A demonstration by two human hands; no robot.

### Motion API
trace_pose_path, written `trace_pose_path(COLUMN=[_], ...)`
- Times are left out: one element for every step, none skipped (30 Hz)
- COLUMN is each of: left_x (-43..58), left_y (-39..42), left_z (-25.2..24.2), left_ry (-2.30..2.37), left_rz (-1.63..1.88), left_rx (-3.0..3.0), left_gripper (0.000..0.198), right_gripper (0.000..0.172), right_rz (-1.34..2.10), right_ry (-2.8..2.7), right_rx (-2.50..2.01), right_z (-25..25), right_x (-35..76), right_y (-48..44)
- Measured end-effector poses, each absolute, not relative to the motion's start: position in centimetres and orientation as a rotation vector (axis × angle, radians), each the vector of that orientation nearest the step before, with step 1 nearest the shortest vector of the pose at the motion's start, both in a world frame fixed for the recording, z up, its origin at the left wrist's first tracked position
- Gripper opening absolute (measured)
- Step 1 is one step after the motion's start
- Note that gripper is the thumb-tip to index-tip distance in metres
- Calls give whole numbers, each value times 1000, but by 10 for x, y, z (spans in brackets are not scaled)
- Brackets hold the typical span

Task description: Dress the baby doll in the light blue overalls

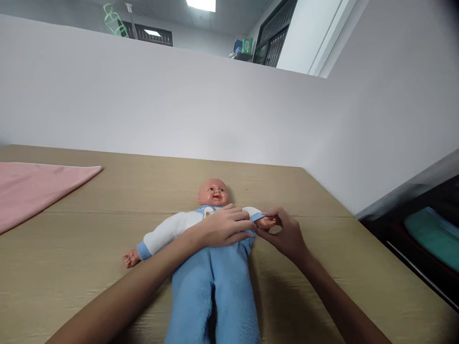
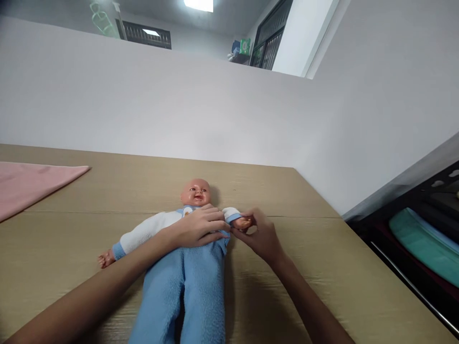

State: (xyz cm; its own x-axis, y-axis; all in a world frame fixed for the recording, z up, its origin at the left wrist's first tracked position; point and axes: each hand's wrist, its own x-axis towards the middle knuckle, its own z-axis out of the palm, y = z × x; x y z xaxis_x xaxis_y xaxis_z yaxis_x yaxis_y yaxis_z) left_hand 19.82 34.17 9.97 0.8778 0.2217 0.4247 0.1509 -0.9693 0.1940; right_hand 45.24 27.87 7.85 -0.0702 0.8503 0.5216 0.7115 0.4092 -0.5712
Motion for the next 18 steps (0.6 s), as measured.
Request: trace_pose_path(left_x=[197,197,196,196,196,197,197,198,199,200,201,202,203,205,206,208,210,211], left_y=[341,340,340,339,339,340,341,342,344,346,348,349,350,351,351,350,350,349], left_z=[100,100,100,100,101,101,101,100,99,98,97,95,94,92,91,89,88,87], left_ry=[259,240,234,240,257,287,328,374,425,476,519,548,561,561,554,547,551,572], left_rz=[722,765,801,834,862,889,916,940,958,968,964,951,930,909,893,880,867,853], left_rx=[2845,2790,2731,2668,2597,2513,2415,2307,2205,2123,2073,2060,2080,2117,2156,2189,2212,2224], left_gripper=[34,34,34,33,31,29,27,25,24,24,23,22,21,20,17,15,12,9], right_gripper=[28,22,17,16,17,19,20,20,18,16,16,18,23,29,35,41,47,54], right_rz=[263,311,342,360,368,384,424,490,572,654,732,807,879,941,986,1015,1024,1011], right_ry=[-1872,-1928,-1983,-2031,-2065,-2079,-2070,-2040,-1994,-1932,-1857,-1766,-1664,-1563,-1474,-1409,-1373,-1367], right_rx=[-1316,-1283,-1252,-1226,-1207,-1194,-1182,-1168,-1153,-1145,-1145,-1154,-1168,-1187,-1208,-1227,-1245,-1265], right_z=[78,77,75,74,74,74,75,76,77,77,76,74,70,65,60,54,49,44], right_x=[443,434,426,420,417,415,416,417,419,421,422,422,421,419,415,412,409,406], right_y=[280,279,278,275,272,268,264,260,256,253,251,250,249,250,252,255,259,263])
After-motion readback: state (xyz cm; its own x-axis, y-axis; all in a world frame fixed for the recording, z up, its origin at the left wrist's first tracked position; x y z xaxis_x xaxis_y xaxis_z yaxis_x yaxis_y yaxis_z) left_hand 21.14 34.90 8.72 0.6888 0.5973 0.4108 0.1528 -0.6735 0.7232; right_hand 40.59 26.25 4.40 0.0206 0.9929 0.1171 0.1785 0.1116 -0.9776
